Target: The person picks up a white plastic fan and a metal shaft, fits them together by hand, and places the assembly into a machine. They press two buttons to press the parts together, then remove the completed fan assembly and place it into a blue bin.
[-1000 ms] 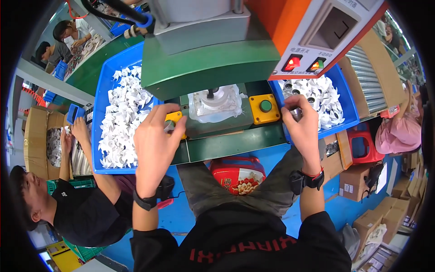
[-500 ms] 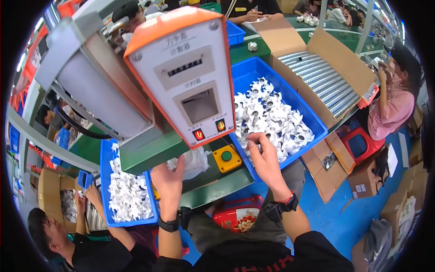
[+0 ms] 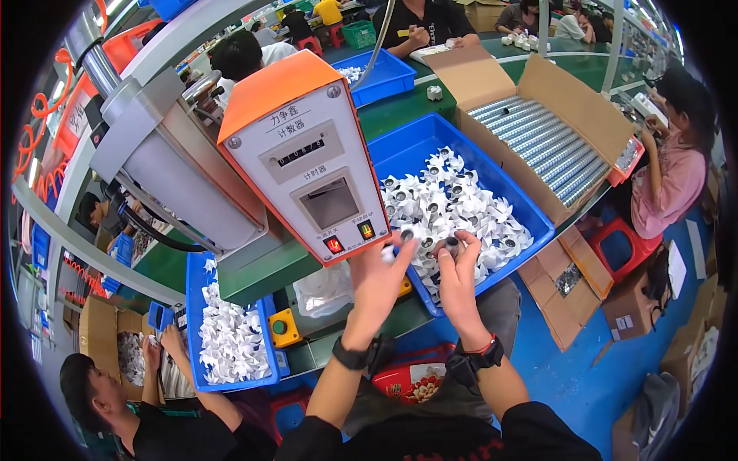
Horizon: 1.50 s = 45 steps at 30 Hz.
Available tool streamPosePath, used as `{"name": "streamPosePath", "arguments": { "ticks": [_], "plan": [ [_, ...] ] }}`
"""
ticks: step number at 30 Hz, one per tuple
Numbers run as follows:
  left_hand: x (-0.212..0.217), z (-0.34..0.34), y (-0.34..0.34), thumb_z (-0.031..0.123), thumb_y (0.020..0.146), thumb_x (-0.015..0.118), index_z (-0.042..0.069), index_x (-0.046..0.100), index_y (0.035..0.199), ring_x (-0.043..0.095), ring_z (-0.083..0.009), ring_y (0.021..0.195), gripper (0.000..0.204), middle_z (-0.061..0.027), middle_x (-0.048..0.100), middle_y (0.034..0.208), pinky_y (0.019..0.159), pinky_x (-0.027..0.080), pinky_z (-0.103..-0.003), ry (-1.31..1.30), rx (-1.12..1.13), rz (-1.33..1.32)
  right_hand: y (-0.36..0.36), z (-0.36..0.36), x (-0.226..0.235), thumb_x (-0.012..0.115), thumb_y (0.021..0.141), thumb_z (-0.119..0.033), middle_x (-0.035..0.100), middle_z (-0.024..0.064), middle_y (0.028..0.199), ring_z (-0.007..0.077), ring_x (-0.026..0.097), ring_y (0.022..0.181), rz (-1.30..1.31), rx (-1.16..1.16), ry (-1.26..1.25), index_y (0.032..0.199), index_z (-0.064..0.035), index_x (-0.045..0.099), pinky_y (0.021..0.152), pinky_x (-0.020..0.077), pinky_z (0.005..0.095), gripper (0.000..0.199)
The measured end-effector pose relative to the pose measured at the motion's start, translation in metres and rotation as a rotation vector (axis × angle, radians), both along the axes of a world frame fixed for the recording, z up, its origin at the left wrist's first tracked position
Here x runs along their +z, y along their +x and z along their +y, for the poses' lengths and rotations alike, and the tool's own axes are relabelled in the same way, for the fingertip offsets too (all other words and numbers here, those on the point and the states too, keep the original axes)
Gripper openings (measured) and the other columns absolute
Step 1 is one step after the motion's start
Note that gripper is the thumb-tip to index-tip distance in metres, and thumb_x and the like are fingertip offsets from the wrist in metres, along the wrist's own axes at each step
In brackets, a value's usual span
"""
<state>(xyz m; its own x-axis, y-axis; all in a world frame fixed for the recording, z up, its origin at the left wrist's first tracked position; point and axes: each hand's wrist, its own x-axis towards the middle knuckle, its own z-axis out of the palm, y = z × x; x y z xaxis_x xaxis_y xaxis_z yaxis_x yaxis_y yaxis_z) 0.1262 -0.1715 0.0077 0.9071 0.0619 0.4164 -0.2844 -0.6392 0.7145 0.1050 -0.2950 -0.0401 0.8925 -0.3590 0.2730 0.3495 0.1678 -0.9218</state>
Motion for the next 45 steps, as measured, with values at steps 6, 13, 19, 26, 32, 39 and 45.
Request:
{"name": "streamPosePath", "arguments": {
  "ticks": [6, 13, 19, 26, 32, 39, 45],
  "plan": [
    [-0.014, 0.01, 0.0, 0.012, 0.092, 0.062, 0.002, 0.062, 0.111, 0.066, -0.0245, 0.08, 0.022, -0.0148, 0.066, 0.098, 0.072, 0.051, -0.034, -0.103, -0.162, -0.044, -0.001, -0.002, -0.005, 0.048, 0.099, -0.009, 0.056, 0.0104, 0.093, 0.0128, 0.052, 0.078, 0.039, 0.027, -0.056, 0.121, 0.0025, 0.034, 0.07, 0.0432, 0.0277, 0.029],
    [0.007, 0.086, -0.048, 0.004, 0.088, 0.055, 0.0, 0.055, 0.124, 0.053, -0.0372, 0.11, 0.036, -0.02, 0.055, 0.12, 0.096, 0.041, -0.045, 0.718, -0.033, -0.201, -0.004, -0.004, 0.006, 0.05, 0.098, -0.008, 0.055, 0.0044, 0.093, 0.0096, 0.052, 0.079, 0.125, 0.214, -0.196, 0.125, -0.0009, 0.04, 0.073, 0.0436, 0.0238, 0.029],
    [-0.014, 0.111, -0.038, 0.01, 0.085, 0.058, -0.002, 0.055, 0.121, 0.051, -0.0361, 0.113, 0.037, -0.0189, 0.055, 0.12, 0.098, 0.038, -0.047, 0.722, 0.06, -0.175, 0.007, 0.051, 0.026, 0.061, 0.093, -0.009, 0.059, 0.0031, 0.094, 0.0062, 0.053, 0.077, 0.075, 0.516, -0.193, 0.121, -0.0006, 0.053, 0.069, 0.0448, 0.0232, 0.03],
    [-0.019, 0.115, -0.043, 0.014, 0.083, 0.06, 0.001, 0.057, 0.117, 0.053, -0.0345, 0.111, 0.036, -0.0167, 0.057, 0.115, 0.095, 0.039, -0.048, 0.781, 0.071, -0.109, 0.031, 0.106, 0.03, 0.069, 0.083, -0.007, 0.068, 0.0147, 0.094, 0.0236, 0.065, 0.088, -0.167, 0.51, -0.235, 0.11, 0.0018, 0.063, 0.078, 0.0506, 0.0331, 0.029],
    [-0.019, 0.116, -0.047, 0.011, 0.08, 0.059, -0.001, 0.056, 0.116, 0.052, -0.0364, 0.115, 0.038, -0.0192, 0.057, 0.118, 0.099, 0.038, -0.053, 0.824, 0.07, -0.228, 0.03, 0.116, 0.039, 0.07, 0.082, -0.005, 0.068, 0.0162, 0.1, 0.0264, 0.066, 0.094, -0.171, 0.5, -0.244, 0.111, 0.0017, 0.063, 0.081, 0.0513, 0.0352, 0.03],
    [-0.022, 0.114, -0.047, 0.014, 0.079, 0.063, -0.002, 0.057, 0.116, 0.052, -0.0339, 0.116, 0.041, -0.018, 0.056, 0.12, 0.101, 0.036, -0.052, 0.926, 0.092, -0.291, 0.027, 0.128, 0.041, 0.069, 0.083, -0.005, 0.069, 0.0138, 0.097, 0.0254, 0.067, 0.091, -0.236, 0.423, -0.264, 0.112, 0.0013, 0.063, 0.08, 0.0519, 0.0342, 0.03],
    [-0.005, 0.12, -0.07, 0.016, 0.082, 0.065, -0.001, 0.058, 0.117, 0.051, -0.0337, 0.118, 0.04, -0.0184, 0.055, 0.124, 0.099, 0.038, -0.05, 0.786, 0.016, -0.195, 0.019, 0.088, 0.039, 0.064, 0.083, -0.003, 0.071, 0.0112, 0.091, 0.0226, 0.068, 0.079, 0.047, 0.61, -0.384, 0.112, -0.0004, 0.062, 0.073, 0.0536, 0.0323, 0.029]
  ]
}}
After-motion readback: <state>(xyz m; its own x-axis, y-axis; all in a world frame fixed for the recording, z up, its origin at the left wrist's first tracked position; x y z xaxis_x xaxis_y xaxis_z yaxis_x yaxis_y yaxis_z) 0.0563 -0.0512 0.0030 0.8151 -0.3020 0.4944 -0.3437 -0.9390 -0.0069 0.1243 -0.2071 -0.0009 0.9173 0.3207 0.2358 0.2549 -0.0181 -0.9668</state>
